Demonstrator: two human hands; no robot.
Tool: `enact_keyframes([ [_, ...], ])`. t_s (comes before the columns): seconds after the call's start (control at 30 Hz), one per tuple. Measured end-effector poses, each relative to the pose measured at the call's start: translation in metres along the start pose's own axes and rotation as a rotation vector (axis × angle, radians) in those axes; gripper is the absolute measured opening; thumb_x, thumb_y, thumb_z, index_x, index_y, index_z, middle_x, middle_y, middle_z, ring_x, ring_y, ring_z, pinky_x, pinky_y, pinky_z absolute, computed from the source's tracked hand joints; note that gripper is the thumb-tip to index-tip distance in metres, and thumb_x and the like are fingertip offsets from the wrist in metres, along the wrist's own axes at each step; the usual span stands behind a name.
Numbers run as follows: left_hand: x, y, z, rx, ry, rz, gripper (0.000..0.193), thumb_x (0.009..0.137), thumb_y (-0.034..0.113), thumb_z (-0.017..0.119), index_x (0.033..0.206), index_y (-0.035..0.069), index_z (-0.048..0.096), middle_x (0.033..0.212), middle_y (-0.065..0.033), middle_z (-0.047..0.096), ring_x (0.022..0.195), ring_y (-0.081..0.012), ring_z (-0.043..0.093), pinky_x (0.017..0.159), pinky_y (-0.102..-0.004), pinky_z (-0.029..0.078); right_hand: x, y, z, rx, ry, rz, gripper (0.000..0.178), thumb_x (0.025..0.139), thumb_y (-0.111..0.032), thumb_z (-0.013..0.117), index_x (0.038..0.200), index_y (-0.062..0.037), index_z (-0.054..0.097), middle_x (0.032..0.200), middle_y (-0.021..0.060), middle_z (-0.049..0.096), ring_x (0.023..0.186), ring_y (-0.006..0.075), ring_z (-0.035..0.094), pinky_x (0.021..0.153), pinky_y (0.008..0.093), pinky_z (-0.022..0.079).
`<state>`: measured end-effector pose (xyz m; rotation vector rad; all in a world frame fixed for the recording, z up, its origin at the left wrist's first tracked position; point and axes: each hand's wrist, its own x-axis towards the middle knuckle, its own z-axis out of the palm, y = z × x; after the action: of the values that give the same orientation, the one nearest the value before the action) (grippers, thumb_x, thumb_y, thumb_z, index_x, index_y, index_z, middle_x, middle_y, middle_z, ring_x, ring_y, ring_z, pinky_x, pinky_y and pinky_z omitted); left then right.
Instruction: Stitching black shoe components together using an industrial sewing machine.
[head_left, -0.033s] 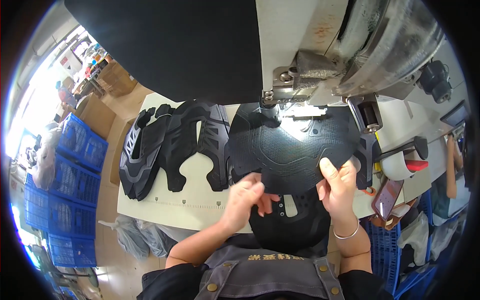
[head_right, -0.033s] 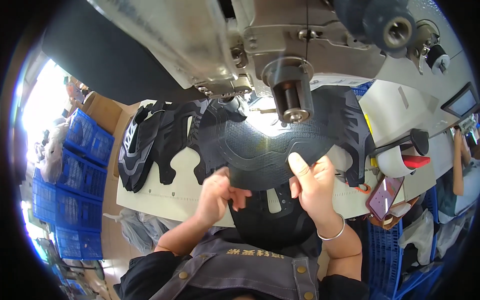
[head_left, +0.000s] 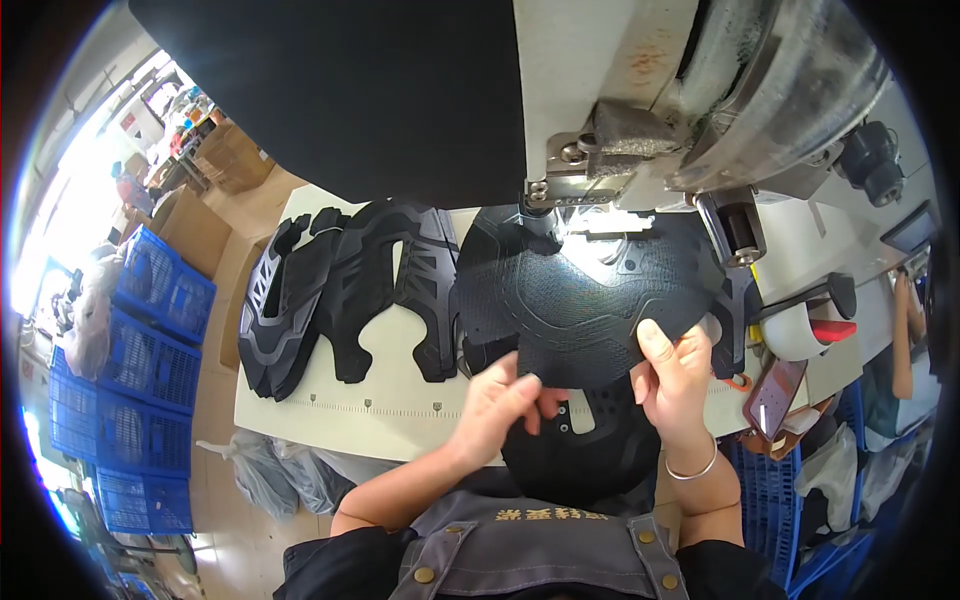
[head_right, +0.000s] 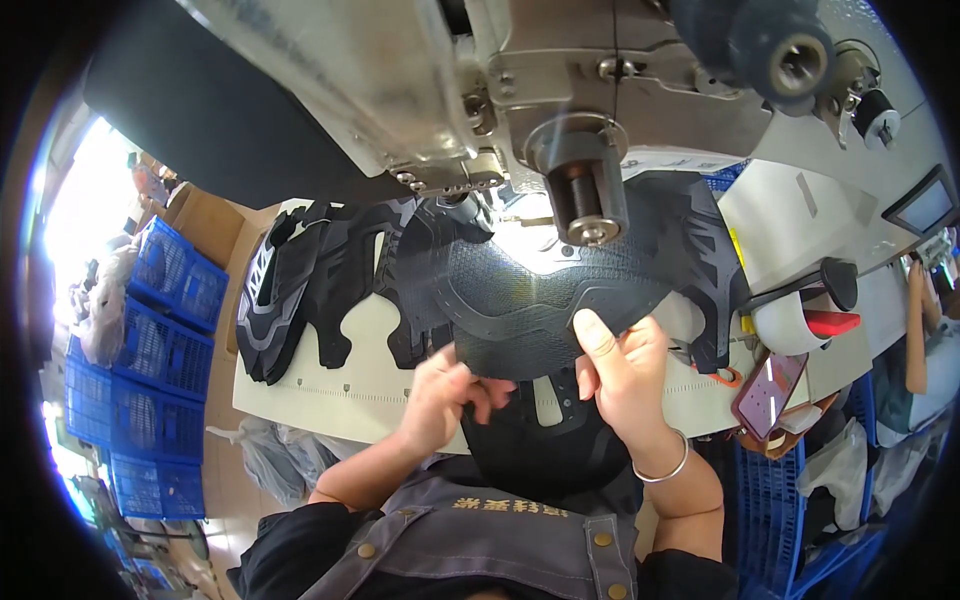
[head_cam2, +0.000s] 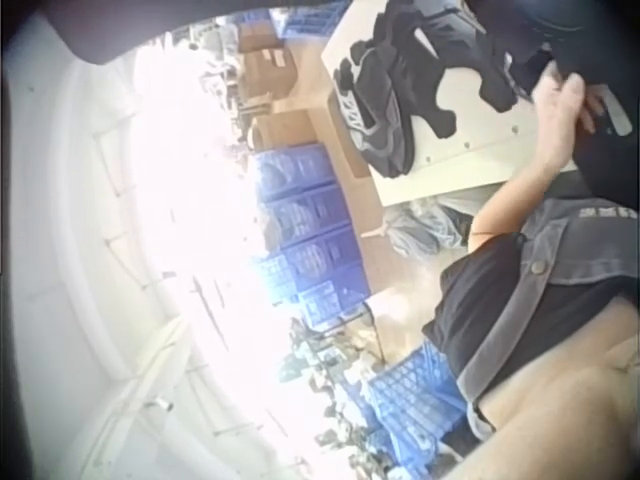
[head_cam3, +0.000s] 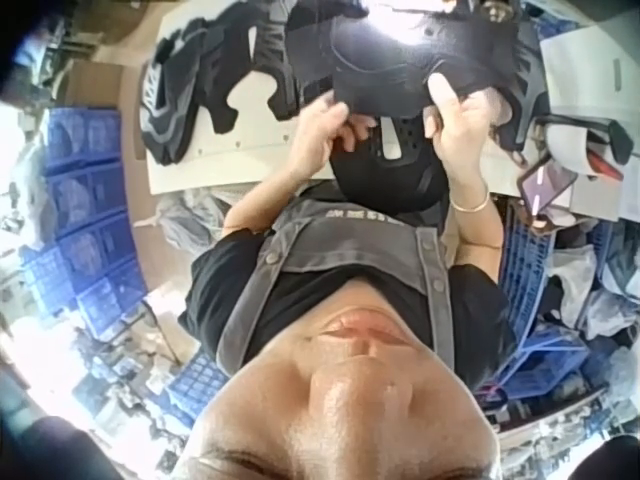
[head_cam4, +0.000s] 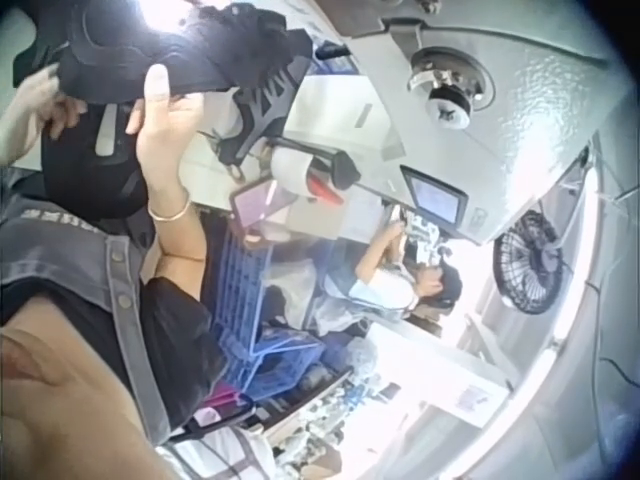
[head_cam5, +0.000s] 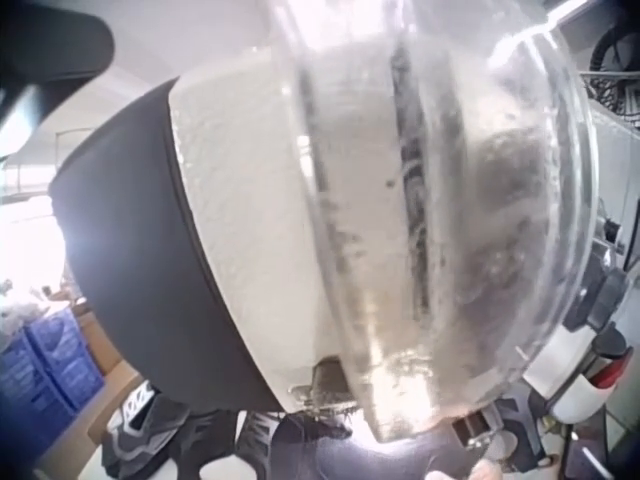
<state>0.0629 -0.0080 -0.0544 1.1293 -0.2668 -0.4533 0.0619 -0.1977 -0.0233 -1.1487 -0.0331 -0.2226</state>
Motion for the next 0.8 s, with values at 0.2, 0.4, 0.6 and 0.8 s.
enact_keyframes([
  [0.2, 0.017, -0.015, 0.035, -0.037, 0.003, 0.148, 0.035, 0.086, 0.02, 0.055, 0.112, 0.0, 0.043, 0.106, -0.0051, 0.052, 0.089, -0.0097, 0.05, 0.077, -0.0255, 0.044, -0.012, 0.0, 0.007, -0.045, -0.058, 0.026, 0.013, 0.086, -0.011, 0.054, 0.078, -0.0005, 0.056, 0.059, 0.0002, 0.053, 0.039, 0.0055, 0.043, 0.036, 0.0184, 0.032],
  [0.4, 0.034, 0.009, 0.053, -0.096, 0.375, 0.181, 0.032, 0.086, 0.027, 0.057, 0.104, 0.001, 0.056, 0.095, -0.0015, 0.055, 0.087, -0.0078, 0.05, 0.076, -0.0231, 0.043, -0.032, -0.024, 0.0, -0.572, -0.663, -0.097, 0.007, 0.079, -0.007, 0.058, 0.079, -0.0005, 0.062, 0.064, 0.0056, 0.062, 0.042, 0.0066, 0.047, 0.043, 0.0191, 0.039],
  [0.6, 0.034, 0.011, 0.052, -0.24, 0.371, 0.097, 0.023, 0.086, 0.024, 0.055, 0.097, 0.005, 0.061, 0.088, 0.004, 0.058, 0.073, -0.0025, 0.051, 0.057, -0.0191, 0.04, 0.028, -0.034, -0.039, -0.995, 0.071, -0.614, 0.026, 0.083, -0.003, 0.048, 0.108, 0.004, 0.049, 0.101, 0.0138, 0.053, 0.093, 0.0212, 0.052, 0.084, 0.0287, 0.038],
  [0.8, 0.037, 0.011, 0.05, -0.24, 0.326, 0.156, 0.02, 0.087, 0.019, 0.054, 0.099, 0.005, 0.06, 0.09, 0.0034, 0.058, 0.077, -0.0039, 0.052, 0.063, -0.0202, 0.043, 0.075, -0.028, -0.052, -0.217, -0.239, 0.019, 0.032, 0.087, -0.016, 0.05, 0.112, 0.0034, 0.048, 0.104, 0.0035, 0.052, 0.098, 0.0103, 0.047, 0.088, 0.0236, 0.034],
])
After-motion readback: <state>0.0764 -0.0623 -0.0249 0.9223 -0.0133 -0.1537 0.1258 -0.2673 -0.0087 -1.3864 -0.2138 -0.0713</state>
